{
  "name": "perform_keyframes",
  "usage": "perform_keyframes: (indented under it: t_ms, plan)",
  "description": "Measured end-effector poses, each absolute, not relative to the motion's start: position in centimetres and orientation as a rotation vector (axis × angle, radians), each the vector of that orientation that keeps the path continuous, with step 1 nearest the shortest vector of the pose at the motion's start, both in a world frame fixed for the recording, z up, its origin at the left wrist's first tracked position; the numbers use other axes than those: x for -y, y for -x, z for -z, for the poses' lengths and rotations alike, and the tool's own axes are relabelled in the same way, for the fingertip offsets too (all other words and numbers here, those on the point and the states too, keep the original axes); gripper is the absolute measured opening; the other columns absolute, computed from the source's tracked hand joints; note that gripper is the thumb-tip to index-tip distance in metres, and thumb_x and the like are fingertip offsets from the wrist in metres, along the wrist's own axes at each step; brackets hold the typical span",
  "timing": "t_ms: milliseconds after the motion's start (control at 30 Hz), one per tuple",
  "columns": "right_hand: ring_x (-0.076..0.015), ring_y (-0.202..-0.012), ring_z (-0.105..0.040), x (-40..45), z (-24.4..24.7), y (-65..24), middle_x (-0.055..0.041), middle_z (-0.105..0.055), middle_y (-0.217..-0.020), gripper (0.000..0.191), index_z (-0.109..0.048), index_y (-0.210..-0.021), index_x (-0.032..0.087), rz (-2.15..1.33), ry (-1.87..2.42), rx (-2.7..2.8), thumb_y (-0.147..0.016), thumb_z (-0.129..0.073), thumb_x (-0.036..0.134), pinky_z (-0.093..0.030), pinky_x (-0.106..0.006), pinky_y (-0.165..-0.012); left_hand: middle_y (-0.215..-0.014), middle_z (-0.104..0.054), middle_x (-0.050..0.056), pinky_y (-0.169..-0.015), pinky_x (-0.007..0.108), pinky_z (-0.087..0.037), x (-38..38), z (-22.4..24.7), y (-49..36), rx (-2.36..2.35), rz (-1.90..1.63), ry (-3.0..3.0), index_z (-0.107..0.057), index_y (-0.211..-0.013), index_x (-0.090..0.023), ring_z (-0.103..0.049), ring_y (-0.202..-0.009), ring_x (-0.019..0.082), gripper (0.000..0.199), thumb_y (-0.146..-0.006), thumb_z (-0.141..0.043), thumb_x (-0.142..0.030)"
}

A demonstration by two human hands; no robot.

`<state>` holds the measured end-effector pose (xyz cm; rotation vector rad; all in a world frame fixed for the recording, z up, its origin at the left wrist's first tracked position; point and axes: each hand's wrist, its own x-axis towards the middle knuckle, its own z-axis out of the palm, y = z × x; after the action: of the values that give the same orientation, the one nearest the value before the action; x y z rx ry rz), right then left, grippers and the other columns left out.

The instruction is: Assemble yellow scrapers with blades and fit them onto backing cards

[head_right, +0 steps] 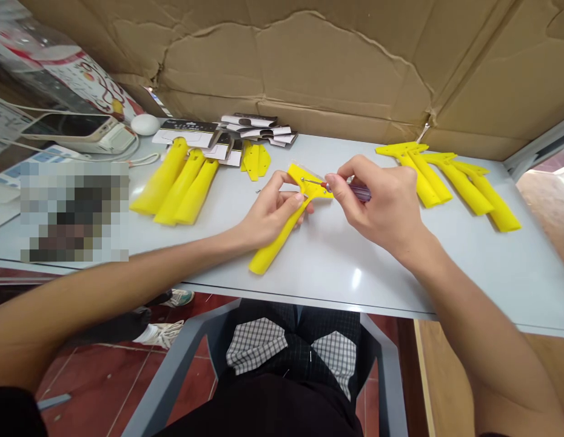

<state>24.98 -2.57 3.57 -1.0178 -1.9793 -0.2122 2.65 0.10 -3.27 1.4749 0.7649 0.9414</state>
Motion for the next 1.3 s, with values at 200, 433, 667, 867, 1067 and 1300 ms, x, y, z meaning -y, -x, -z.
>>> perform_keyframes:
  t_ms: [200, 433, 667, 867, 1067, 1300]
  plan:
    - [-0.0209, -0.06, -0.066, 2.8, -3.7, -25.25, 0.0024, -0.068, -0.07, 0.009, -0.067, -0.101, 0.03, 0.155, 0.993, 2.036, -0.093, -0.067, 0.03, -0.047, -0.037, -0.058, -0.089, -0.072, 0.001, -0.061, 0.029, -0.049, -0.17, 3.44, -2.73, -0.755, -0.947, -1.466, -0.041, -0.114, -0.026, -0.061, -0.062, 0.011, 0.019, -0.108, -0.057, -0.034]
    - [-0.013, -0.041, -0.049, 2.51, -3.73, -25.27, 0.0058, -0.059, -0.052, 0.02, -0.065, -0.082, 0.026, 0.235, 1.005, 2.009, -0.101, -0.066, 0.031, -0.036, -0.032, -0.046, -0.09, -0.072, 0.001, -0.061, 0.028, -0.05, -0.27, 3.63, -2.59, -0.743, -0.948, -1.486, -0.04, -0.115, -0.025, -0.061, -0.063, 0.011, 0.02, -0.108, -0.056, -0.034]
    - [-0.0202, -0.061, -0.067, 3.1, -4.28, -25.49, 0.0011, -0.074, -0.076, 0.01, -0.068, -0.095, 0.029, 0.109, 1.079, 2.115, -0.087, -0.073, 0.026, -0.051, -0.037, -0.061, -0.089, -0.072, 0.001, -0.061, 0.028, -0.051, -0.39, 3.75, -2.75, -0.744, -0.95, -1.488, -0.04, -0.115, -0.025, -0.062, -0.064, 0.011, 0.02, -0.107, -0.057, -0.034]
    - [-0.0182, -0.059, -0.067, 2.83, -4.08, -25.49, 0.0026, -0.074, -0.076, 0.005, -0.067, -0.092, 0.029, 0.135, 0.99, 2.024, -0.093, -0.071, 0.026, -0.05, -0.035, -0.057, -0.089, -0.072, 0.0, -0.06, 0.028, -0.05, -0.48, 3.79, -2.69, -0.74, -0.953, -1.49, -0.039, -0.114, -0.026, -0.062, -0.062, 0.011, 0.02, -0.107, -0.056, -0.034]
    - [-0.0163, -0.054, -0.064, 2.68, -4.08, -25.33, 0.0031, -0.074, -0.068, 0.005, -0.073, -0.091, 0.027, 0.12, 0.995, 2.071, -0.094, -0.073, 0.031, -0.047, -0.035, -0.054, -0.091, -0.073, 0.001, -0.061, 0.028, -0.052, -0.44, 3.86, -2.64, -0.752, -0.953, -1.488, -0.04, -0.116, -0.026, -0.063, -0.064, 0.011, 0.023, -0.107, -0.058, -0.037]
    - [-0.0235, -0.08, -0.077, 3.23, -4.39, -25.44, -0.0004, -0.083, -0.1, 0.015, -0.075, -0.104, 0.032, -0.094, 1.036, 2.127, -0.096, -0.068, 0.022, -0.059, -0.041, -0.072, -0.089, -0.072, 0.0, -0.06, 0.027, -0.051, -0.32, 3.61, -2.69, -0.763, -0.939, -1.48, -0.04, -0.115, -0.025, -0.061, -0.062, 0.01, 0.023, -0.107, -0.059, -0.036]
